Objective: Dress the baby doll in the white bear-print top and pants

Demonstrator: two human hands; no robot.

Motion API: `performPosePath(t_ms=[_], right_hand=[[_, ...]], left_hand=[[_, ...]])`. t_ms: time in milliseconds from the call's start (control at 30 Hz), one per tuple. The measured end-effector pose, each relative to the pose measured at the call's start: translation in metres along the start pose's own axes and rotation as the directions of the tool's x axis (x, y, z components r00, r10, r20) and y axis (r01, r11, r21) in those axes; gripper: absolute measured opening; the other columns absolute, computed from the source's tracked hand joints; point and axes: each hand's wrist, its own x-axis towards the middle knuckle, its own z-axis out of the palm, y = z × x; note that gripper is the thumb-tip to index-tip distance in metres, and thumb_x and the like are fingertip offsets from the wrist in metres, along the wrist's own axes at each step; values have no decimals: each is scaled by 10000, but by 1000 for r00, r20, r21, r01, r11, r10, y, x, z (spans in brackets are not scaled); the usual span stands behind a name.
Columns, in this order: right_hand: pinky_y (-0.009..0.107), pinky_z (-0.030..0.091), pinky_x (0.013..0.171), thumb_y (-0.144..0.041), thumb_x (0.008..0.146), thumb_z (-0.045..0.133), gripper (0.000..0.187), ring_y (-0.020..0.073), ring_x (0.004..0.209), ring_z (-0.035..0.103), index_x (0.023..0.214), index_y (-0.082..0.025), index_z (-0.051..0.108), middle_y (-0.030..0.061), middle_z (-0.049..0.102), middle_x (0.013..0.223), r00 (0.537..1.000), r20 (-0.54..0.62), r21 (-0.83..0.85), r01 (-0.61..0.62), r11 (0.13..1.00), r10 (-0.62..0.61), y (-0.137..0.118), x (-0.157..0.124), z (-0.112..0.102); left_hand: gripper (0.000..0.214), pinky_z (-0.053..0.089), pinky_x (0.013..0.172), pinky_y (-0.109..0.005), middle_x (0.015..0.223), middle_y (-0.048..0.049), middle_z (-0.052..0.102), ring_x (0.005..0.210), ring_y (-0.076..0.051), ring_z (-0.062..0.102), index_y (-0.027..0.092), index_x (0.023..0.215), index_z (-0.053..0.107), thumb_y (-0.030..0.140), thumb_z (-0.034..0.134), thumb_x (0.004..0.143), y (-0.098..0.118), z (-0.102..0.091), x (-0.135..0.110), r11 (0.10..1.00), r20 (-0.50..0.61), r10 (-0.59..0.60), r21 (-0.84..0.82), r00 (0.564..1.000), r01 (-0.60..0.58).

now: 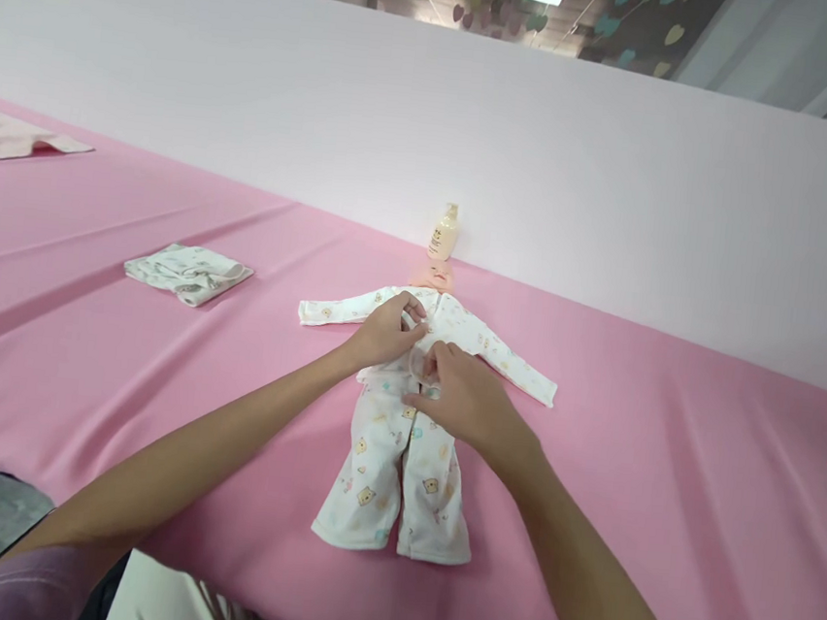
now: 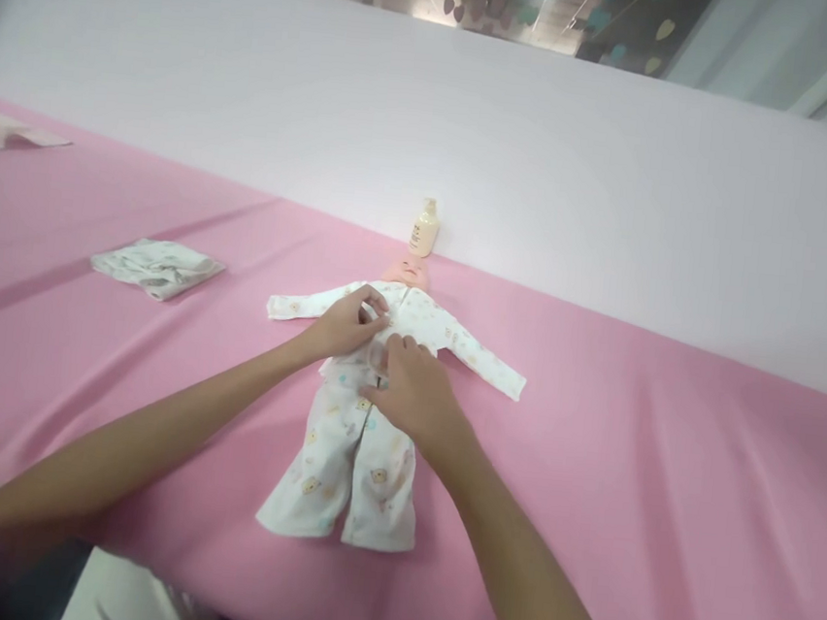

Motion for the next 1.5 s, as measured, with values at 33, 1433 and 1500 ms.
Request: performPosePath(t_ms=[33, 1433, 1500], right_hand=[[314, 374, 686, -342, 869, 842, 332, 241, 948, 635, 962, -231, 543, 66, 690, 1101, 1000, 25, -35, -4, 999, 5, -3, 0, 4], [288, 374, 626, -475, 983, 635, 240, 162, 687, 526, 900, -252, 607, -23, 635, 794, 947, 207, 160, 214, 964, -245, 41, 14, -37], [285, 383, 646, -582, 1028, 571, 349, 160, 713, 529, 940, -246, 600, -18, 644, 835, 973, 46, 202, 213, 956, -226, 51, 33, -45]], left_hand=[[126, 511, 673, -283, 1124, -29, 689, 728, -118, 606, 212, 1052, 605, 253, 672, 954, 0, -3, -5, 999, -6, 32, -3, 999, -32], [197, 517, 752, -327, 1025, -48, 726, 836, -184, 631, 224, 1046, 640, 394, 546, 1077, 12, -28, -54, 956, 100, 256, 123, 961, -267], [190, 525, 767, -322, 1079, -55, 738, 884, -192, 645, 221, 1047, 651, 396, 576, 1049, 14, -30, -30, 963, 45, 216, 153, 975, -220]])
